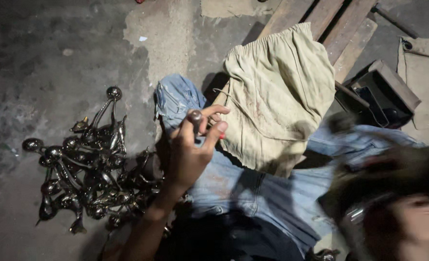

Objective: The person sits on the floor and repeatedly strikes a small metal part with a hammer. They hold the part in one hand and use the hammer in the other, occasionally adjusting the part's position. The task involves shaping or finishing the metal part through repeated hammering.

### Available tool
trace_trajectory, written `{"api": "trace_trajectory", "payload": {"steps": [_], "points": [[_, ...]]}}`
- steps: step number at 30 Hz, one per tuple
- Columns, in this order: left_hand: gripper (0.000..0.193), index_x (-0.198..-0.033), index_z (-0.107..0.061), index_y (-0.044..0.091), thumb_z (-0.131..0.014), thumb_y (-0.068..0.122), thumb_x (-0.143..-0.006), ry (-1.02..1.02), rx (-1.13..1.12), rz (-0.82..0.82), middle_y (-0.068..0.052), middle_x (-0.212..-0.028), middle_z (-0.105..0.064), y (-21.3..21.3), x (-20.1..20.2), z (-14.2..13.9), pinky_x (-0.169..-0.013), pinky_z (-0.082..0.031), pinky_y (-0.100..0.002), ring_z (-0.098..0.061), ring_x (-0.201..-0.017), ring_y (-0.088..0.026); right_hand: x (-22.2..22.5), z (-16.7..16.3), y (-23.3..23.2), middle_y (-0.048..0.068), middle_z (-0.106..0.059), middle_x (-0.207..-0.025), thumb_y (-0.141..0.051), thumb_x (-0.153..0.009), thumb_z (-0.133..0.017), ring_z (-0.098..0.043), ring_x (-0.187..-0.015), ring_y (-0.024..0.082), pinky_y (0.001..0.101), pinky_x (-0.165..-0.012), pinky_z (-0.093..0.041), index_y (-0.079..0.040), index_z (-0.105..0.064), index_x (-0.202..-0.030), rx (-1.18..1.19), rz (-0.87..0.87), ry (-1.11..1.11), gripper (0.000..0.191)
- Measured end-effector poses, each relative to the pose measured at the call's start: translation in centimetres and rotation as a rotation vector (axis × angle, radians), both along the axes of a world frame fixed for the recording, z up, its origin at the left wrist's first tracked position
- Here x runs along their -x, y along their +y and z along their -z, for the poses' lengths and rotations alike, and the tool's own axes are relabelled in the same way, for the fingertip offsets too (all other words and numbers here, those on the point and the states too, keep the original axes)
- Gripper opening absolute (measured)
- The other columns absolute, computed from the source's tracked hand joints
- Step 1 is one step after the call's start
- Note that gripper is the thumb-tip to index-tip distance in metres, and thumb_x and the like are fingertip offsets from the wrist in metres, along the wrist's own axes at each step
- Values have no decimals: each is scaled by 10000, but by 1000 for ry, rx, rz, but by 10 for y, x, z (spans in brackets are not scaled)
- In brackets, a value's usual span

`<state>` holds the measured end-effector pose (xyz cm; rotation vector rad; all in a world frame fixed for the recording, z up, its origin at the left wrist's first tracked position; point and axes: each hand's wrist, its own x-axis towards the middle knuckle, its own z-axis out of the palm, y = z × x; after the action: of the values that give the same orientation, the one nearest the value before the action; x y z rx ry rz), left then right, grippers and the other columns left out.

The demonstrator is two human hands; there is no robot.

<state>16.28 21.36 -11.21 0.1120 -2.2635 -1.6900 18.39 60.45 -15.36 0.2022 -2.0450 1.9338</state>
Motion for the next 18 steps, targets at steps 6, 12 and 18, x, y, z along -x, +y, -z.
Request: {"api": "trace_trajectory", "payload": {"steps": [6, 12, 18], "points": [[167, -1126, -695, 13, -667, 52, -966, -74, -134, -16, -32, -908, -717, -14, -13, -12, -654, -572, -223, -728, -728, -84, -52, -6, -66, 179, -669, -1152, -63, -704, -822, -698, -1047, 298, 455, -941, -565, 72, -494, -1381, 279, -290, -632, 764], [128, -1050, -661, -28, -677, 68, -967, -72, 3, 10, -65, -1031, -775, -8, -19, 2, -624, -501, -262, -630, -722, -110, -64, -11, -101, 101, -663, -1197, -30, -688, -856, -660, -1091, 216, 381, -956, -521, -4, -425, -1430, 117, -331, -650, 859], [136, -994, -551, -34, -642, 67, -985, -85, -137, 71, -83, -1140, -759, 9, -12, 5, -694, -548, -258, -707, -853, -115, -76, -29, -110, 111, -602, -1334, -30, -729, -800, -569, -1257, 202, 338, -1061, -411, -23, -360, -1493, 111, -386, -776, 882]]}}
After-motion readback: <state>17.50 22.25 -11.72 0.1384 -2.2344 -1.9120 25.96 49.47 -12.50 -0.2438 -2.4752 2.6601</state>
